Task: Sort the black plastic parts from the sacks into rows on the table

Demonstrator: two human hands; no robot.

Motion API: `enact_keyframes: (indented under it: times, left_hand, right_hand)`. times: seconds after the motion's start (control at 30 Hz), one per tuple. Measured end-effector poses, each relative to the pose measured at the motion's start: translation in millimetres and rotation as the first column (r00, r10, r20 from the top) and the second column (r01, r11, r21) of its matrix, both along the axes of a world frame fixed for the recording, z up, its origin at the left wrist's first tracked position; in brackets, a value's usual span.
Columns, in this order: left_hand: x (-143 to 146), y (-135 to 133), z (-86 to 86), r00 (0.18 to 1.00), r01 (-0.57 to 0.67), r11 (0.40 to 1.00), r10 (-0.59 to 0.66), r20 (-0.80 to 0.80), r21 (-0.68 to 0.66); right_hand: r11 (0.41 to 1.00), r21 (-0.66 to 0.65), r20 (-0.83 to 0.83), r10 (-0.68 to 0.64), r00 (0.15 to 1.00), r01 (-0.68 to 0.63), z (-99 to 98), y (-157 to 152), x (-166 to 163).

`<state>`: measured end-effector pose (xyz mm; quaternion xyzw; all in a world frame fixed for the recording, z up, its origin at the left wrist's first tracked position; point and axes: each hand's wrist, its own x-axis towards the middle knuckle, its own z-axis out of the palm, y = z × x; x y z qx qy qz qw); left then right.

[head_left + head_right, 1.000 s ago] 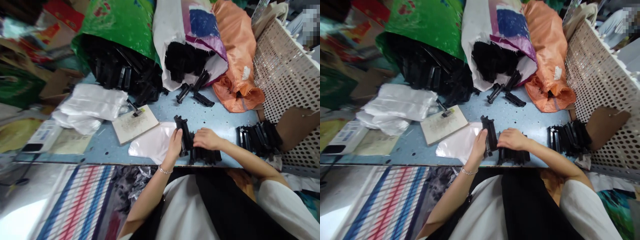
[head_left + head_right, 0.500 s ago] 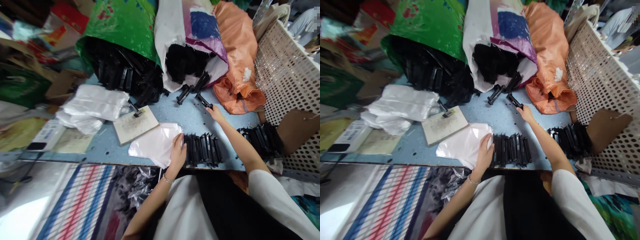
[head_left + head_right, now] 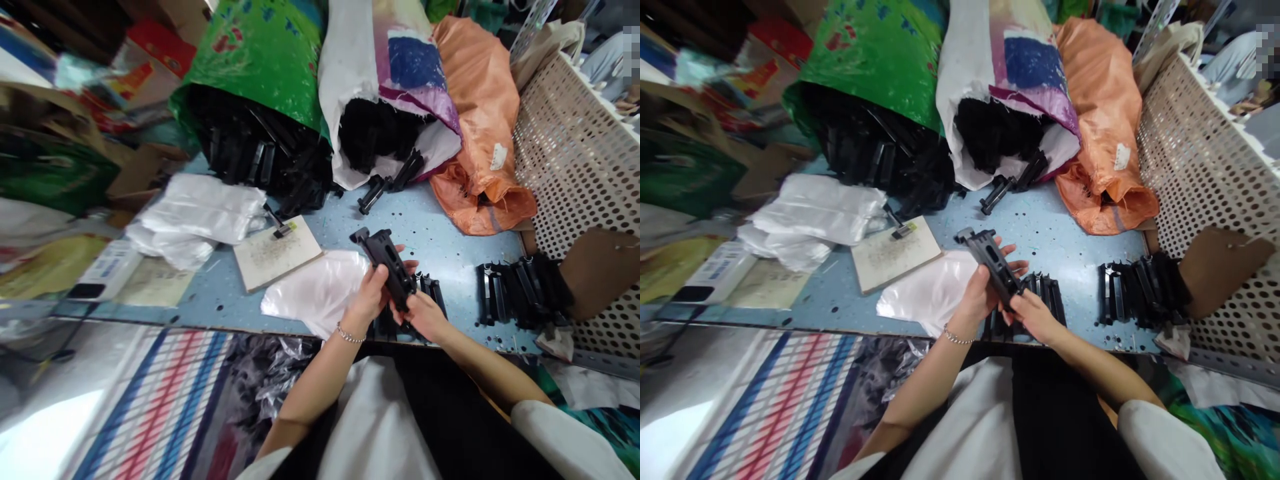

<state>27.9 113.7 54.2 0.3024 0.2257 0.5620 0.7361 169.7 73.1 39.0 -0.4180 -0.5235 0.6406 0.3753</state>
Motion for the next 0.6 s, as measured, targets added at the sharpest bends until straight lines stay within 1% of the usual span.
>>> enact_keyframes:
  times: [0.03,0.07,0.1,0.13,0.17,0.2,0.23,0.27,0.33,0.37,0.4,0.43,0.47,0.5,0.53,0.6]
  left_hand:
    - [-1,-3,0.5,0.997,-0.069,0.997,0.068,-0.035,-0.04]
    - [-3,-5,0.9,0.989,-0.132,0.988,0.126,-0.083,-0.076]
    - [-5,-8,1.3,0.976,-0.18,0.978,0.165,-0.14,-0.102]
    - [-7,-10,1.9,0.961,-0.215,0.969,0.189,-0.2,-0.119]
    - [-10,-11,2.8,0.946,-0.237,0.963,0.198,-0.257,-0.129]
    - [-12,-13,3.9,0.932,-0.244,0.961,0.196,-0.304,-0.131]
    - [-14,-15,5.0,0.925,-0.237,0.963,0.183,-0.334,-0.13]
    - [-15,-18,5.9,0.924,-0.216,0.968,0.159,-0.348,-0.131]
    - [-14,-23,6.9,0.934,-0.157,0.976,0.098,-0.344,-0.149]
    - [-13,-26,6.7,0.94,-0.123,0.978,0.061,-0.335,-0.167]
    - [-11,-28,6.0,0.944,-0.096,0.978,0.03,-0.329,-0.185]
    - [-9,-31,4.9,0.944,-0.081,0.978,0.013,-0.33,-0.194]
    - [-7,-33,3.3,0.94,-0.086,0.978,0.016,-0.34,-0.192]
    - [-5,-34,1.2,0.934,-0.102,0.978,0.031,-0.355,-0.183]
    - [-3,-34,-1.2,0.927,-0.124,0.977,0.052,-0.371,-0.171]
    - [-3,-32,-6.6,0.912,-0.181,0.971,0.106,-0.396,-0.156]
  right_hand:
    - [0.993,0.107,0.106,-0.07,0.992,0.059,2.5,1,2]
    - [0.974,0.219,0.217,-0.11,0.97,0.061,6.5,3,5]
    - [0.948,0.317,0.328,-0.098,0.94,-0.012,12.2,6,9]
    - [0.908,0.397,0.432,-0.056,0.9,-0.134,19.3,11,14]
    - [0.855,0.452,0.513,-0.015,0.858,-0.254,27.2,18,19]
    - [0.801,0.497,0.561,-0.003,0.828,-0.333,35.4,25,23]
    - [0.746,0.562,0.585,-0.051,0.81,-0.358,43.0,34,27]
    - [0.682,0.646,0.587,-0.157,0.794,-0.342,49.5,43,28]
    - [0.516,0.799,0.544,-0.405,0.735,-0.308,57.2,62,27]
    - [0.433,0.835,0.531,-0.474,0.703,-0.339,58.1,70,25]
    - [0.371,0.842,0.537,-0.499,0.681,-0.392,57.3,78,22]
    - [0.335,0.831,0.557,-0.499,0.664,-0.444,55.2,84,19]
    - [0.327,0.814,0.581,-0.491,0.649,-0.481,52.2,89,15]
    - [0.346,0.797,0.604,-0.479,0.637,-0.496,49.0,92,12]
    - [0.395,0.778,0.628,-0.463,0.626,-0.489,45.9,94,10]
    - [0.557,0.713,0.682,-0.408,0.607,-0.426,41.4,92,7]
